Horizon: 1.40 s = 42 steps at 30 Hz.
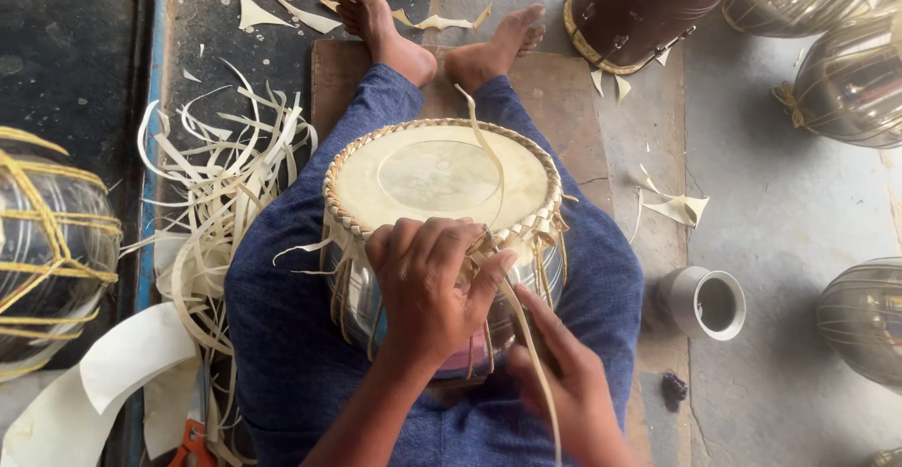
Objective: The person weaves strips of material into the rim of a drum using a pointed tool and trims the excess material with scissors.
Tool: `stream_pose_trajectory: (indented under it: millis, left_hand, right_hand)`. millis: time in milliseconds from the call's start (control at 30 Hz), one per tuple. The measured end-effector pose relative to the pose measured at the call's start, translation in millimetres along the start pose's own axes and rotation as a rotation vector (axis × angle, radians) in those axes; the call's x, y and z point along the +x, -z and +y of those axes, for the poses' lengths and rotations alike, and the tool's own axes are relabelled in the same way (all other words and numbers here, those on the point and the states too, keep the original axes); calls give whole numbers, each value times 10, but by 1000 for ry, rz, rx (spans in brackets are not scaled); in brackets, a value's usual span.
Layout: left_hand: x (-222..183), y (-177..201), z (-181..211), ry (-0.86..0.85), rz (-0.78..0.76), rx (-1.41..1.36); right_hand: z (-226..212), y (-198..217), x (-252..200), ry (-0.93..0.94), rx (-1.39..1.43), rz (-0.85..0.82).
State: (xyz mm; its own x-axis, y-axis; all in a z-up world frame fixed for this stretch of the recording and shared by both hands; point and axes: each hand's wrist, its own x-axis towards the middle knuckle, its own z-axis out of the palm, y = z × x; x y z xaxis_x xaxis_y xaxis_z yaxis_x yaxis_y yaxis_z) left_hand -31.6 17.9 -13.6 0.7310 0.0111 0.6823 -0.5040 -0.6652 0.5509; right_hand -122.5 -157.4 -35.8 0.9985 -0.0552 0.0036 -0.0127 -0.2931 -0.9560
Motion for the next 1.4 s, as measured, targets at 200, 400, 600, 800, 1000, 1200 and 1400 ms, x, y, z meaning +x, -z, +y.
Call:
stream_pose_trajectory:
  millis: [200,400,600,800,1000,1200,1400]
  left_hand:
    - [-232,138,206,-21,-15,-32]
    - [-331,213,191,-131,-159,-43]
    - [-187,249,92,-514,-165,33]
    - [-228,240,85,-393,-151,-29]
    - [-317,59,113,-172,-34,-76]
    - [-367,145,308,-53,43,-239]
    - [-389,337,530,208,-229,-519]
  right_hand:
    - [283,-255,-219,388,-395,123]
    - [395,321,-262,347,-292,-91]
    - [193,593,247,-164,432,-242]
    - [49,288,56,-250,343,-332]
    - [222,338,-81,-23,602,-306]
    - [-168,264,249,236,459,-215]
    - [-419,230,131,471,-68,-193]
